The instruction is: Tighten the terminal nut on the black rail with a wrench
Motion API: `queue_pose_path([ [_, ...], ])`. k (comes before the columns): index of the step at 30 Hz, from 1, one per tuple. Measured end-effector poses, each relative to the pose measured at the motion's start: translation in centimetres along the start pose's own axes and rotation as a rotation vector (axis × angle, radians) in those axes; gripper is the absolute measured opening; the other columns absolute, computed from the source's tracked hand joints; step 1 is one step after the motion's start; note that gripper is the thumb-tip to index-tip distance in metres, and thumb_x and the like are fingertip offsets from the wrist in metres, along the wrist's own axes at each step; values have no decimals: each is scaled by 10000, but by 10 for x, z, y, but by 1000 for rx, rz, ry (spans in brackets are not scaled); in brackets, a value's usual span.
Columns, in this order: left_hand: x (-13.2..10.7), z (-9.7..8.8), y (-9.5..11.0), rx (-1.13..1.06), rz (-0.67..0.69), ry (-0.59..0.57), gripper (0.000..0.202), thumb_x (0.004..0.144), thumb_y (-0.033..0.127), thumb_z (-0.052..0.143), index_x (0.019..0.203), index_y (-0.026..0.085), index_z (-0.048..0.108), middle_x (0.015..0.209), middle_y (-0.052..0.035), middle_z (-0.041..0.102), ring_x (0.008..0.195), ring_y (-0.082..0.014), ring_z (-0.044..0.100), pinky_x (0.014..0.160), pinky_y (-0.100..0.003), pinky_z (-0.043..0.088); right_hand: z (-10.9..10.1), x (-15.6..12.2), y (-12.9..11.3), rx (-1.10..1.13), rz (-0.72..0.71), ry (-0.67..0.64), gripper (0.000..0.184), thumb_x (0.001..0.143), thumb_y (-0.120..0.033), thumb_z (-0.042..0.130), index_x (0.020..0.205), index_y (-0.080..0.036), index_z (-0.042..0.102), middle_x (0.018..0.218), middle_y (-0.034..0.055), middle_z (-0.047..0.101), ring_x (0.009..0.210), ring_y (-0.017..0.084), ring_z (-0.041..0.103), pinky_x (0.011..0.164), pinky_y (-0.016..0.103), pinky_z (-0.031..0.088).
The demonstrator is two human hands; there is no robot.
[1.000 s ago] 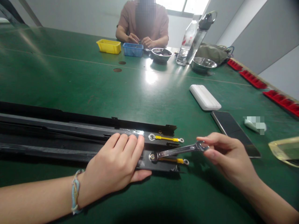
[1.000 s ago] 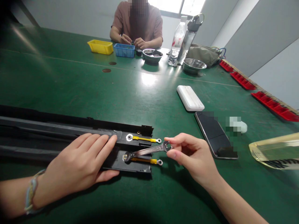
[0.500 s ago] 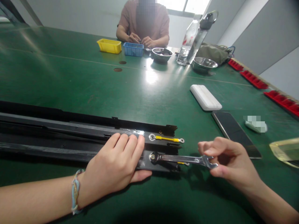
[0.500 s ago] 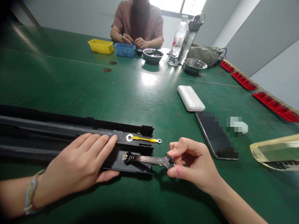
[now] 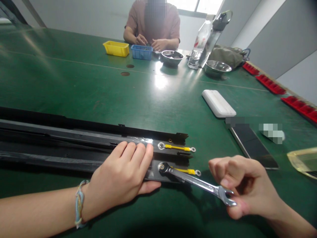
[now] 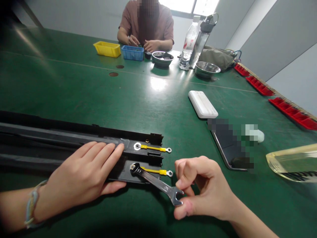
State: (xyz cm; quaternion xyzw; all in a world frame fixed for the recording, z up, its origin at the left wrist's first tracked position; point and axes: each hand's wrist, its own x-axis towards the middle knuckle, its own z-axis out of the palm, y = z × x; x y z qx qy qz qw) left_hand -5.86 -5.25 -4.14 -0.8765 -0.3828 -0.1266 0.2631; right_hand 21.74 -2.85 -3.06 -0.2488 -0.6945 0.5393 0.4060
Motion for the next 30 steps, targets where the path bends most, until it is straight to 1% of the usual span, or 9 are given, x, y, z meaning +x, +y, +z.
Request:
queue_pose_path([
  [5,-1,-1,0,1,0,3,713,924,620,326,1069,5,655,816,-139,657,716,-261,576,664,-382,428,-5,0,0,3,30,79,215,678,-370,853,831,-275,735,437,-72,490,437,102,386,446,252,318],
  [10,-3,-3,0,5,9,3,709,924,612,333,1075,-3,651,815,-144,657,709,-265,582,665,-388,435,-8,3,-1,-160,124,302,189,640,-391,868,742,-269,766,510,-32,542,445,114,462,476,266,436],
  [11,-3,-4,0,6,9,1,710,924,611,332,1074,-5,651,814,-145,657,707,-266,583,663,-389,436,-8,3,-1,-168,144,332,189,642,-393,866,731,-261,763,537,-20,566,433,111,459,442,261,424],
  [14,-4,-5,1,7,7,3,703,928,602,327,1061,-5,656,806,-143,657,697,-269,589,649,-385,436,-8,4,1,-142,232,374,192,684,-402,833,741,-236,753,561,-8,582,381,86,407,337,232,305],
  [17,-4,-6,1,4,3,2,699,932,599,313,1051,3,660,797,-138,657,686,-268,592,629,-379,433,-8,3,4,-142,289,401,202,708,-400,817,795,-225,769,538,-25,554,378,78,404,347,227,308],
  [21,-4,-6,0,5,3,-8,697,934,595,311,1062,4,658,797,-133,656,689,-267,594,633,-378,438,-8,1,5,-133,298,402,195,725,-394,806,838,-238,780,545,-28,549,388,75,407,360,220,327],
  [25,-4,-4,1,13,6,-2,712,930,606,316,1075,-3,653,817,-137,658,699,-270,597,662,-389,448,-10,2,4,-119,259,366,182,707,-411,817,788,-256,769,553,-23,549,408,89,415,369,221,335],
  [28,-4,-3,1,13,10,7,718,931,606,312,1082,-9,650,822,-141,661,707,-273,601,675,-393,450,-10,3,3,-131,179,309,188,667,-416,846,739,-267,756,526,-42,500,455,101,440,480,246,430],
  [30,-4,-3,1,13,11,10,716,933,602,311,1080,-10,650,817,-142,662,707,-273,603,668,-389,447,-9,3,3,-96,134,235,187,667,-399,851,754,-274,744,508,-60,470,468,98,425,516,249,425],
])
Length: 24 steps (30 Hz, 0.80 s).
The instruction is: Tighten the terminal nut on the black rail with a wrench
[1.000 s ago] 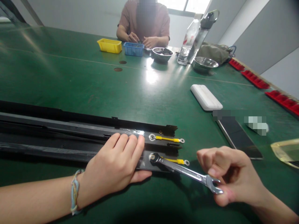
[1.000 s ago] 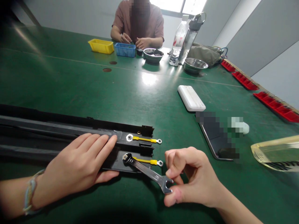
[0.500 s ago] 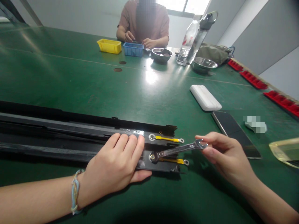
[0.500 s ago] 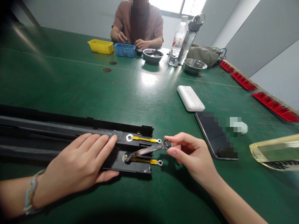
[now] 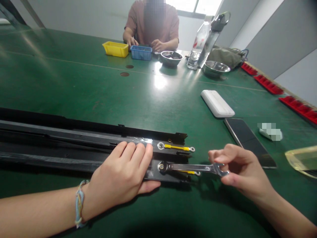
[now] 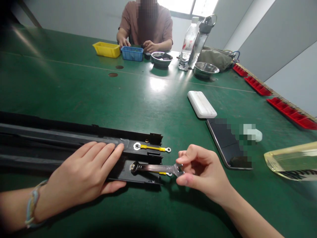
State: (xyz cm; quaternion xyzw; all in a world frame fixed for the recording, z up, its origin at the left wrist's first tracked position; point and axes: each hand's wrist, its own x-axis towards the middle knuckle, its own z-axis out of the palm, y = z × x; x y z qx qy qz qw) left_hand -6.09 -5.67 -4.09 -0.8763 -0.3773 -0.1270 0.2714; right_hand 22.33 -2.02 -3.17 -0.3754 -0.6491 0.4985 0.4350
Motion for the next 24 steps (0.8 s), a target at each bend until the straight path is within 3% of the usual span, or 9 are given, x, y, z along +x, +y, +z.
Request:
queue_pose_path([
  [4,2,0,-2,-4,0,1,705,935,596,317,1077,-8,652,811,-135,663,703,-266,605,663,-383,446,4,-2,1,121,-70,-173,194,714,-356,829,837,-278,702,460,-86,455,466,97,365,468,244,310],
  [10,3,1,-3,-7,-7,-4,708,933,602,313,1078,-2,654,819,-136,662,711,-271,607,666,-386,445,10,-4,-2,106,-134,-256,275,691,-372,847,728,-239,609,444,-98,468,425,71,375,468,253,295],
  [14,3,1,-3,-8,-7,-3,709,934,603,312,1080,-1,654,824,-136,664,717,-273,609,672,-387,448,9,-3,-2,88,-140,-245,309,674,-388,855,679,-227,591,446,-90,478,426,69,382,460,252,290],
  [19,1,1,-1,-3,-11,-4,717,930,610,310,1076,-2,653,809,-133,657,698,-269,598,662,-387,446,2,-3,2,101,-117,-210,219,681,-360,854,807,-260,707,443,-81,489,446,93,380,462,255,307],
  [24,1,1,0,0,-5,3,706,929,605,319,1073,0,652,815,-136,662,698,-265,593,664,-383,442,-2,-1,0,-13,-14,-11,191,643,-376,871,777,-287,769,469,-63,533,455,99,442,535,261,436],
])
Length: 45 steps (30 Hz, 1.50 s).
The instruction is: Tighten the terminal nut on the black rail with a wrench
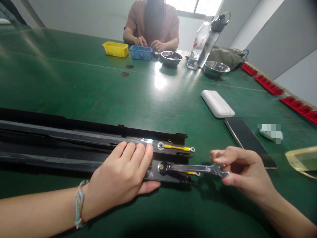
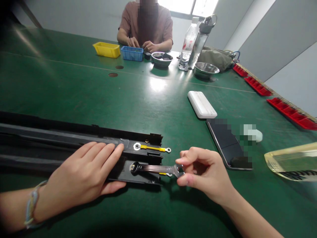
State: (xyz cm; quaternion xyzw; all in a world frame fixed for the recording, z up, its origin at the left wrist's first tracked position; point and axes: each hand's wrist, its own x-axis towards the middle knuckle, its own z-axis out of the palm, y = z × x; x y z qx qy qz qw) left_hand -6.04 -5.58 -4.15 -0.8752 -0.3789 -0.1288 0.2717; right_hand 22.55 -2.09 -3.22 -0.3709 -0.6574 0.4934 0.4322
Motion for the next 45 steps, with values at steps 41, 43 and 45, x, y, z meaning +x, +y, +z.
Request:
queue_pose_path([
  [41,2,0,-2,-6,-2,-17,711,922,621,331,1083,3,643,814,-134,642,720,-249,553,672,-380,425,7,-1,-2,100,-107,-156,199,692,-356,844,783,-259,695,441,-73,468,429,105,381,441,260,305],
  [43,1,0,-1,-10,-6,-15,706,923,618,333,1077,4,647,815,-137,643,719,-248,550,670,-378,420,4,-2,-2,67,-78,-92,182,695,-363,840,789,-263,721,462,-63,484,437,106,395,447,256,339],
  [45,0,0,-1,-11,-5,-10,704,923,616,334,1073,5,650,815,-139,646,719,-252,553,671,-380,419,2,-2,-3,-5,-44,-12,185,673,-378,852,777,-272,743,482,-59,506,441,103,433,501,263,421],
])
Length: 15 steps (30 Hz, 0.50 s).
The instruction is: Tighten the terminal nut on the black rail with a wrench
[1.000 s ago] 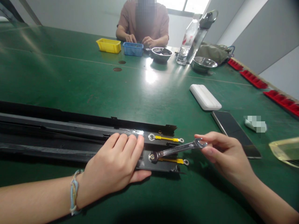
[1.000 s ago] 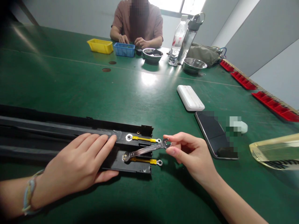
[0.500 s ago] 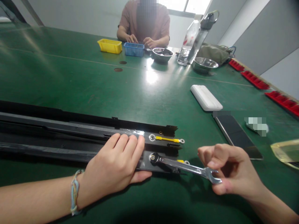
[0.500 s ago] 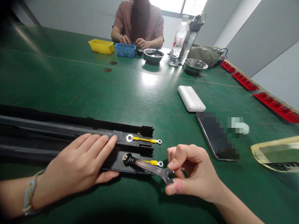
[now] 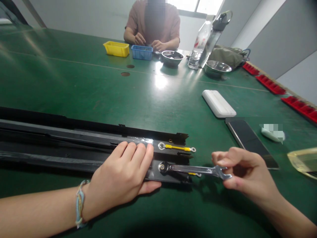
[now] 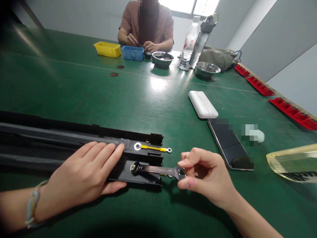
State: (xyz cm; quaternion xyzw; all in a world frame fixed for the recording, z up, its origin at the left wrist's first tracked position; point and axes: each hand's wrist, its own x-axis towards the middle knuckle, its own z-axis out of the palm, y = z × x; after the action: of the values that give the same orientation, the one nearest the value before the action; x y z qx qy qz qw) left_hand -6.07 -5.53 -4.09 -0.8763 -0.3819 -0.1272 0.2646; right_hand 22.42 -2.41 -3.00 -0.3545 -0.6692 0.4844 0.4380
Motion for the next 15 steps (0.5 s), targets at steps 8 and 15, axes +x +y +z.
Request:
queue_pose_path([
  [8,-2,-1,-2,-1,-1,-6,699,930,609,322,1079,7,646,821,-138,647,722,-253,553,673,-383,416,3,6,1,-89,95,133,153,695,-368,832,772,-257,760,587,-5,611,400,96,448,342,219,333],
  [15,-5,-1,-5,8,-10,-7,692,932,608,317,1076,20,651,821,-137,651,726,-244,551,662,-373,412,8,8,5,-89,142,180,135,733,-349,803,810,-245,767,515,-36,538,368,80,402,338,225,299],
])
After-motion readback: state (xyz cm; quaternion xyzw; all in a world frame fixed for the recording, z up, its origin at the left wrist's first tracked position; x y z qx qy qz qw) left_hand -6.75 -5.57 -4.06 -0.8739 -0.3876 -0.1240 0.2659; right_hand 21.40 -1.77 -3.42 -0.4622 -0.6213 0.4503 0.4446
